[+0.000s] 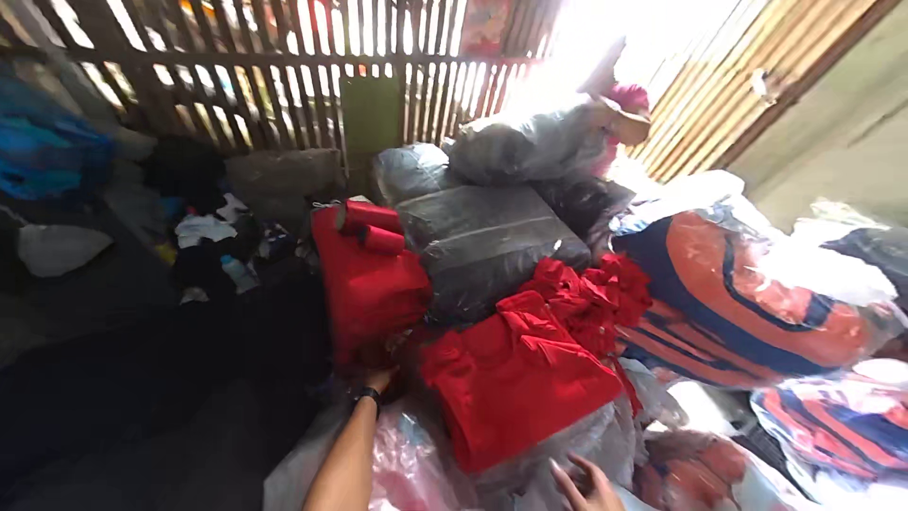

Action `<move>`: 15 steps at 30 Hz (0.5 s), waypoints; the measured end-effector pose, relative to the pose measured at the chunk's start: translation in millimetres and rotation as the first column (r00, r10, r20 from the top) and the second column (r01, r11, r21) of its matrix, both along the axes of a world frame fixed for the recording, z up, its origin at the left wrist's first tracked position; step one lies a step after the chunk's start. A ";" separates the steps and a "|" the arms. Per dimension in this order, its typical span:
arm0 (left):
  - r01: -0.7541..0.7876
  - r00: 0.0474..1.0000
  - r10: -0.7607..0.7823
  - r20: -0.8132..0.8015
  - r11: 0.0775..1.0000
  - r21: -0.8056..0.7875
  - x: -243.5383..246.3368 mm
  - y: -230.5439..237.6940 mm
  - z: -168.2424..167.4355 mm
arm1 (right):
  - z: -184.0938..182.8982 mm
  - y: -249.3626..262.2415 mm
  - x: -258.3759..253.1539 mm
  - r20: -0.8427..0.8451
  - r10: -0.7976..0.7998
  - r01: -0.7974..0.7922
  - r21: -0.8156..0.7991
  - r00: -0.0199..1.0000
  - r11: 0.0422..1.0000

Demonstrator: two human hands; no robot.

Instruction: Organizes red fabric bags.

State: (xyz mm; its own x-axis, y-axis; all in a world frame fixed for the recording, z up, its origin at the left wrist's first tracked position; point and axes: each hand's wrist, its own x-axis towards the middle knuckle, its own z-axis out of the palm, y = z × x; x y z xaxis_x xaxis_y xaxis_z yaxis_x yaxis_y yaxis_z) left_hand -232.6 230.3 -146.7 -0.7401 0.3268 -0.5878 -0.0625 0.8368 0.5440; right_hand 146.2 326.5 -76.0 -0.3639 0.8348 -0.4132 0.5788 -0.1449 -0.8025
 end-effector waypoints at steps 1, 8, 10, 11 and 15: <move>-0.049 0.998 0.048 0.028 0.999 0.011 2.3 5.3 -13.2 | -21.7 13.1 -16.0 -0.032 -0.109 0.107 -0.055 0.994 0.993; -0.280 0.951 0.256 0.174 0.951 0.131 -29.3 -2.2 -34.9 | -61.3 45.2 -52.1 -0.067 -0.474 0.414 -0.392 0.878 0.822; -0.159 0.966 0.135 0.221 0.983 0.093 -36.2 -10.6 12.3 | -54.4 51.7 -46.3 -0.087 -0.441 0.368 -0.423 0.893 0.828; -0.070 0.975 0.062 0.212 0.997 0.033 -42.2 -16.7 39.0 | -51.5 54.6 -44.2 -0.099 -0.418 0.339 -0.434 0.903 0.835; 0.381 0.924 -0.369 0.101 0.860 -0.339 -64.4 -40.4 138.7 | -51.1 67.1 -36.5 -0.188 -0.339 0.216 -0.478 0.922 0.852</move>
State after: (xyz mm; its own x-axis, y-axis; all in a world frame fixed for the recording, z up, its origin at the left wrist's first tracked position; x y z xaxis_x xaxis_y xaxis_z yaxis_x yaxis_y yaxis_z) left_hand -296.9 189.9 -8.0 -0.5814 0.3480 -0.7355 0.2819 0.9341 0.2191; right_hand 109.6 393.5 -127.1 -0.2883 0.6690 -0.6851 0.2440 -0.6405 -0.7281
